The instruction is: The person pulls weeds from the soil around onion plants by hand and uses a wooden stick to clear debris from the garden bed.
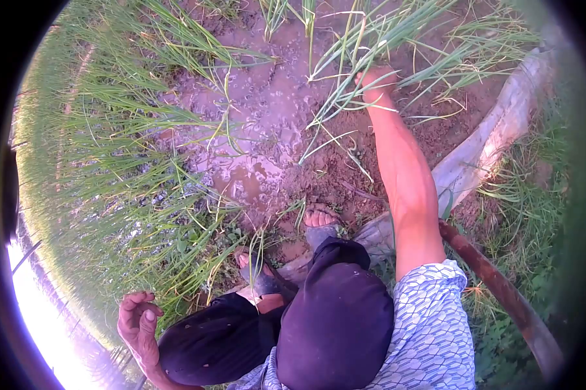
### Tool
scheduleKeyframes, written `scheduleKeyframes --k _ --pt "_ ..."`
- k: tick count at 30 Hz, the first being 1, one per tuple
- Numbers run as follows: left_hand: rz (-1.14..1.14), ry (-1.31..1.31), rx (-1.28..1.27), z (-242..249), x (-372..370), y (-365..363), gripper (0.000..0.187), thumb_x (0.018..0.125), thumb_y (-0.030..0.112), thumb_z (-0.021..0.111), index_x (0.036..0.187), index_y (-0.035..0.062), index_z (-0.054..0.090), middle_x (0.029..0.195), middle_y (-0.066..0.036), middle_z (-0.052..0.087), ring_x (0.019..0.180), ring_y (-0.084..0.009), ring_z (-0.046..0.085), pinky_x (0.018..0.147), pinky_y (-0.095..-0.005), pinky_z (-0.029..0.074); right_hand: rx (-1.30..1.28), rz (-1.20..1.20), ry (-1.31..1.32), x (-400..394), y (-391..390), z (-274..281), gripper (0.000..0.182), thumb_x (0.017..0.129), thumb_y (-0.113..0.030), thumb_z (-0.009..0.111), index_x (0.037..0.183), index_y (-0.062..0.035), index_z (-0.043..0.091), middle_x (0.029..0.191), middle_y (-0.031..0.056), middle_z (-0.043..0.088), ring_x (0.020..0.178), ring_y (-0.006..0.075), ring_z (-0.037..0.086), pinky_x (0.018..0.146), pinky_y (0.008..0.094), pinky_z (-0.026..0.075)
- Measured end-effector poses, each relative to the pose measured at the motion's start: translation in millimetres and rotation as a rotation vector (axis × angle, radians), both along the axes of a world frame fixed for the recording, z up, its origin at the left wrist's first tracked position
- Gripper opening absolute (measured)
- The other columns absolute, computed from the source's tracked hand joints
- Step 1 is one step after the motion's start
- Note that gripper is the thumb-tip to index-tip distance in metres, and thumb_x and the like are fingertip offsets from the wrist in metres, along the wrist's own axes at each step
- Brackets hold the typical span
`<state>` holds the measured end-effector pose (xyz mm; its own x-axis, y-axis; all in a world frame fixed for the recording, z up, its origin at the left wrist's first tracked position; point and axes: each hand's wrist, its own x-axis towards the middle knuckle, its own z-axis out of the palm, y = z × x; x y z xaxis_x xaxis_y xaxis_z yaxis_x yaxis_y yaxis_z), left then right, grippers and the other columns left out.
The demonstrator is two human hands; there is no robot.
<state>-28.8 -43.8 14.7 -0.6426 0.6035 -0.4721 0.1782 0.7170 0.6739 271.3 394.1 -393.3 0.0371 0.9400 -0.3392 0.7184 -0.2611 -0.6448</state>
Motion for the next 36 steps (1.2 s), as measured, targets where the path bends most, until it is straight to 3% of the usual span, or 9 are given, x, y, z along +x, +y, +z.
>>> scheduleKeyframes --k 1,4,6,17,21,28,30,33,36 --pt "0.003 -0.004 -0.011 1 0 -1 0.043 0.085 0.027 0.072 0.111 -0.0021 0.055 0.102 -0.01 0.059 0.076 -0.0138 0.057 0.072 -0.0256 0.046 0.067 0.166 -0.355 9 10 0 0.018 0.082 -0.021 0.063 0.079 -0.0039 0.066 0.075 0.017 0.068 0.062 0.0302 0.066 0.055 0.0406 0.053" --pt "0.006 0.007 -0.022 2 0 -1 0.041 0.085 0.027 0.071 0.11 -0.0019 0.056 0.1 -0.01 0.059 0.075 -0.0137 0.057 0.071 -0.0255 0.045 0.603 0.271 -0.451 24 26 -16 0.018 0.081 -0.021 0.064 0.084 -0.0046 0.068 0.081 0.0195 0.068 0.078 0.0378 0.067 0.071 0.046 0.053" --pt "0.005 0.012 -0.039 3 0 -1 0.04 0.085 0.027 0.071 0.109 -0.0018 0.056 0.1 -0.01 0.059 0.074 -0.0137 0.057 0.07 -0.0255 0.045 0.524 0.615 -0.574 28 32 -10 0.02 0.082 -0.023 0.061 0.088 -0.0054 0.069 0.083 0.0211 0.067 0.085 0.0405 0.065 0.076 0.0485 0.051" --pt "0.028 -0.014 -0.075 1 1 9 0.041 0.085 0.028 0.071 0.11 -0.0009 0.056 0.1 -0.009 0.06 0.074 -0.0135 0.057 0.069 -0.0254 0.046 0.774 0.603 -0.171 30 30 -28 0.021 0.083 -0.016 0.06 0.102 -0.0073 0.062 0.079 0.0233 0.063 0.078 0.0429 0.063 0.066 0.0501 0.051" --pt "0.001 -0.005 -0.088 -1 2 15 0.042 0.085 0.028 0.071 0.11 -0.0014 0.055 0.099 -0.009 0.061 0.075 -0.0137 0.058 0.07 -0.0255 0.046 0.639 0.727 -0.145 15 42 -24 0.01 0.079 -0.011 0.058 0.083 -0.0051 0.065 0.087 0.0201 0.064 0.082 0.0398 0.063 0.071 0.0467 0.052" --pt "-0.002 -0.027 -0.091 -5 3 20 0.042 0.086 0.028 0.071 0.11 -0.0022 0.054 0.098 -0.01 0.062 0.075 -0.0134 0.058 0.07 -0.0255 0.047 0.482 0.465 -0.079 15 31 -23 0.018 0.081 -0.013 0.058 0.097 -0.0072 0.063 0.095 0.0217 0.064 0.093 0.0411 0.061 0.078 0.0479 0.05" --pt "-0.007 -0.02 -0.093 -3 4 22 0.042 0.086 0.028 0.071 0.11 -0.0023 0.054 0.098 -0.01 0.062 0.075 -0.0134 0.058 0.07 -0.0253 0.047 0.544 0.422 0.036 29 42 -86 0.021 0.084 -0.018 0.058 0.102 -0.0063 0.062 0.093 0.0213 0.065 0.091 0.04 0.062 0.076 0.0463 0.051" --pt "-0.015 -0.014 -0.104 -2 6 26 0.043 0.086 0.029 0.071 0.109 -0.0024 0.054 0.098 -0.009 0.062 0.075 -0.0134 0.058 0.069 -0.0252 0.046 0.527 0.608 -0.024 18 31 -27 0.021 0.089 -0.023 0.058 0.104 -0.0073 0.059 0.085 0.0135 0.061 0.083 0.03 0.061 0.076 0.0433 0.05" --pt "-0.014 -0.011 -0.111 -1 5 27 0.044 0.085 0.031 0.072 0.109 -0.0024 0.055 0.097 -0.009 0.062 0.074 -0.0132 0.058 0.069 -0.025 0.046 0.437 0.782 -0.073 13 41 -15 0.022 0.084 -0.024 0.064 0.097 -0.0066 0.06 0.079 0.0164 0.06 0.083 0.0354 0.061 0.074 0.0454 0.049"
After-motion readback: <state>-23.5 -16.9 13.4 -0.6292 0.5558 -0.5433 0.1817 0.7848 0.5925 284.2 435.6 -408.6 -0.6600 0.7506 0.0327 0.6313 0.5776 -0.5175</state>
